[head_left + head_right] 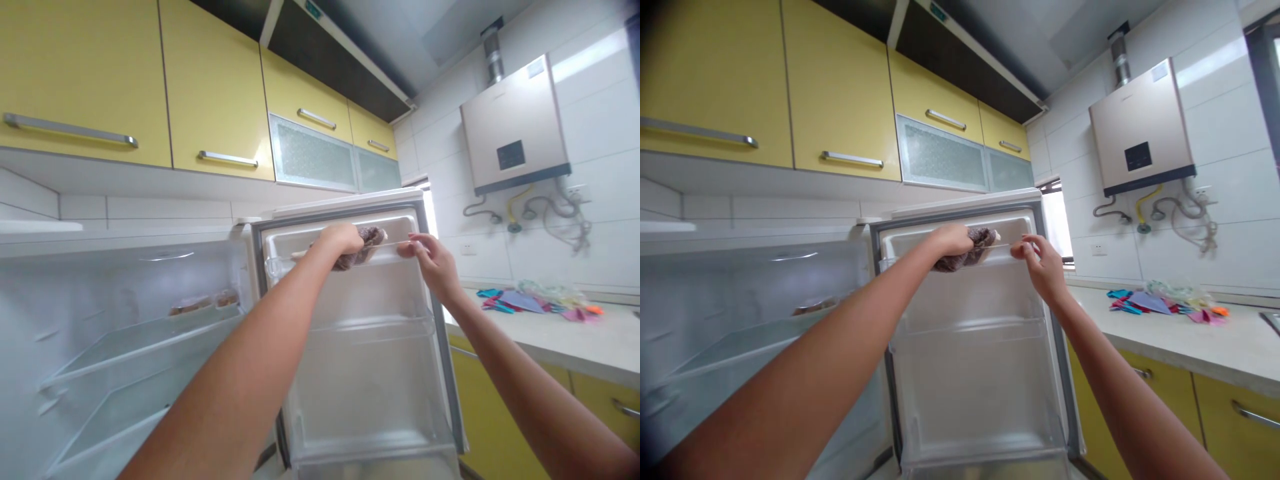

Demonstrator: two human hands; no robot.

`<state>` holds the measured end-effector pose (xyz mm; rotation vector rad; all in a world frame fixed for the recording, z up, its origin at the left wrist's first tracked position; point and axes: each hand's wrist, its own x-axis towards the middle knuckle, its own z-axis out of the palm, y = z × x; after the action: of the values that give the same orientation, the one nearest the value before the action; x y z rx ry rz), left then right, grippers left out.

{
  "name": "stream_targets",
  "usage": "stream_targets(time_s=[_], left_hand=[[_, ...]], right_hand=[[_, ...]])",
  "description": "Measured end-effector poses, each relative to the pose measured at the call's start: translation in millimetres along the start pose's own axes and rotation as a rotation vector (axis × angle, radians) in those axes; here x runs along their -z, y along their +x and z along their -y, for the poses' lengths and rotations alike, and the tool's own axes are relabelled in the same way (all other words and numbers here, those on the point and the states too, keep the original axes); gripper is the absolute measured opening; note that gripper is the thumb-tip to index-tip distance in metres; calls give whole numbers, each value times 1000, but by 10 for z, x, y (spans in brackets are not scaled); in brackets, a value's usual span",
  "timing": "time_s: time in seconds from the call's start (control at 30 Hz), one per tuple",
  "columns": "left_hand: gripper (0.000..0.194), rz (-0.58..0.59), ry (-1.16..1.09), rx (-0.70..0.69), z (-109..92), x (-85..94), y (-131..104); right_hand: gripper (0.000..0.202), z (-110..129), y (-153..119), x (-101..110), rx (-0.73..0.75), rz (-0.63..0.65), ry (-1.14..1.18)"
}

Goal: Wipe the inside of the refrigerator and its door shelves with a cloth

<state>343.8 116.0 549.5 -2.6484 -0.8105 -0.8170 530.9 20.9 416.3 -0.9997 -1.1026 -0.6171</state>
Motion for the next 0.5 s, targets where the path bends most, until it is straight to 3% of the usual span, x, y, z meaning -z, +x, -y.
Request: stream_targets(time_s=[0.13, 0.27, 0.37, 0.5], left_hand=[[43, 52, 63, 21, -410, -60, 60], [44, 107, 81, -11, -662, -61, 168], [46, 145, 93, -11, -733, -42, 239], [46, 187, 97, 7, -673, -25, 283]], right_hand=[[35, -41, -70, -42, 27, -20, 21], [30, -84, -61, -69, 83, -43, -45], [30, -96, -57, -66, 123, -42, -85], [26, -79, -36, -27, 175, -8, -135]])
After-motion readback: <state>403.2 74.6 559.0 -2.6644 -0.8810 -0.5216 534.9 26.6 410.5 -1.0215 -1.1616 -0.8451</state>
